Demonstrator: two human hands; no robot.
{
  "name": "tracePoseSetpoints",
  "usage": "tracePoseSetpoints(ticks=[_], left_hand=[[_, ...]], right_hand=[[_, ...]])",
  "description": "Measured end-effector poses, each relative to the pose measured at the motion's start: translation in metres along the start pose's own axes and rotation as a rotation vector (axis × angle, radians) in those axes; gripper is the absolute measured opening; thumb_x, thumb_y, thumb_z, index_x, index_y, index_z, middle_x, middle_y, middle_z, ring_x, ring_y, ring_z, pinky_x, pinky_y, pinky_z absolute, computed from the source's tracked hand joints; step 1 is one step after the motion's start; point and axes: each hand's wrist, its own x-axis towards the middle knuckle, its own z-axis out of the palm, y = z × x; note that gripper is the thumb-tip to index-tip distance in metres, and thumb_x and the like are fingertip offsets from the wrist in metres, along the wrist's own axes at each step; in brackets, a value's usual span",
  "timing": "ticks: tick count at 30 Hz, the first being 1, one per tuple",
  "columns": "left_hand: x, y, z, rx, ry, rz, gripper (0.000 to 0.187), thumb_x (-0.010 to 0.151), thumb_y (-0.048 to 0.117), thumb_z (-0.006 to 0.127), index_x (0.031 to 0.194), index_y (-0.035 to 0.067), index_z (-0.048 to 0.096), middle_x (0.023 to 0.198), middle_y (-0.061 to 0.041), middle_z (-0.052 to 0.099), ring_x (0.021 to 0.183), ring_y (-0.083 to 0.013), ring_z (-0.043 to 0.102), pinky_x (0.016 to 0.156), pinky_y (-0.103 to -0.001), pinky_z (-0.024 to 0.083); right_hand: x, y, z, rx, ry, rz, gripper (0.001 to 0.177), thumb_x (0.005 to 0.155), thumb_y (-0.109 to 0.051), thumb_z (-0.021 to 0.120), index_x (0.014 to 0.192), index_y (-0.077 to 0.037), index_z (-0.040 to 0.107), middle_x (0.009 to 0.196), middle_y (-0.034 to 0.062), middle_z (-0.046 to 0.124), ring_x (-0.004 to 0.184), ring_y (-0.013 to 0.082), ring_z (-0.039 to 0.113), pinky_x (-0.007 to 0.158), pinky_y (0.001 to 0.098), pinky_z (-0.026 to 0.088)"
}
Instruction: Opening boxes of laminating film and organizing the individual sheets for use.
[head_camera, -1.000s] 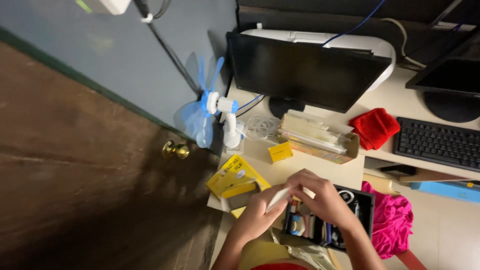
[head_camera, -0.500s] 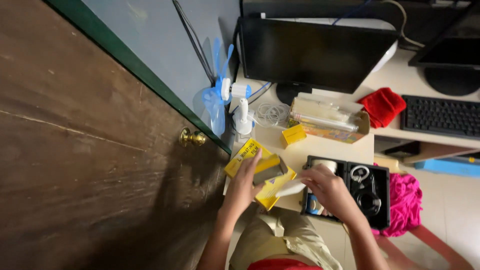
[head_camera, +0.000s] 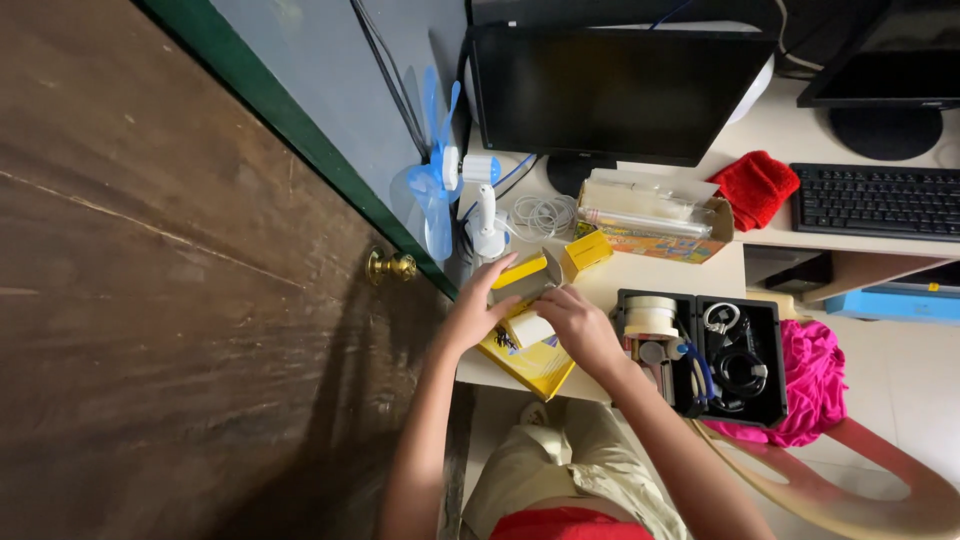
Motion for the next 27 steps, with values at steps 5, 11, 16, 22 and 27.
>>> tracePoseSetpoints(ticks=[5,11,16,22,27], left_hand=[[0.001,-0.003,-0.001,0.023,0.008,-0.003,0.065,0.088,0.005,0.076,0.147,0.007,0.051,0.144,-0.017,0.06,0.135,-0.0317,0.057,0.112,-0.039,0.045],[-0.002,0.012,-0.002,0.021,-0.006,-0.026,0.06,0.089,0.007,0.074,0.145,0.004,0.052,0.141,-0.016,0.061,0.132,-0.031,0.059,0.109,-0.038,0.047],[-0.006,0.02,0.002,0.054,-0.025,-0.027,0.062,0.089,0.007,0.074,0.145,0.004,0.05,0.141,-0.018,0.059,0.13,-0.0326,0.059,0.108,-0.039,0.047],[-0.014,0.039,0.003,0.076,-0.015,0.052,0.065,0.086,0.007,0.076,0.145,0.003,0.049,0.138,-0.019,0.057,0.129,-0.0375,0.056,0.107,-0.041,0.045],[-0.013,0.054,0.013,0.296,0.035,0.163,0.062,0.083,0.01,0.077,0.14,0.005,0.053,0.136,-0.016,0.056,0.133,-0.0365,0.051,0.113,-0.047,0.04]], right_hand=[[-0.007,-0.001,0.007,-0.033,0.02,-0.065,0.028,0.079,0.0,0.065,0.105,-0.006,0.074,0.106,0.0057,0.069,0.104,0.0271,0.066,0.086,0.0375,0.056],[-0.017,0.0,0.007,-0.011,0.011,-0.023,0.027,0.081,-0.003,0.068,0.106,-0.007,0.075,0.105,0.0054,0.07,0.1,0.0261,0.066,0.085,0.0371,0.056],[-0.014,-0.009,-0.007,0.042,0.059,-0.003,0.028,0.08,-0.002,0.069,0.108,-0.006,0.076,0.104,0.0053,0.071,0.098,0.0255,0.067,0.084,0.0372,0.056],[-0.025,0.0,-0.005,0.039,0.006,-0.013,0.029,0.079,0.001,0.069,0.107,-0.005,0.076,0.104,0.0072,0.07,0.101,0.0281,0.067,0.082,0.038,0.056],[-0.03,0.017,-0.02,0.251,-0.011,0.112,0.013,0.081,-0.005,0.075,0.094,-0.007,0.075,0.096,0.0068,0.075,0.093,0.0275,0.07,0.084,0.0363,0.057]])
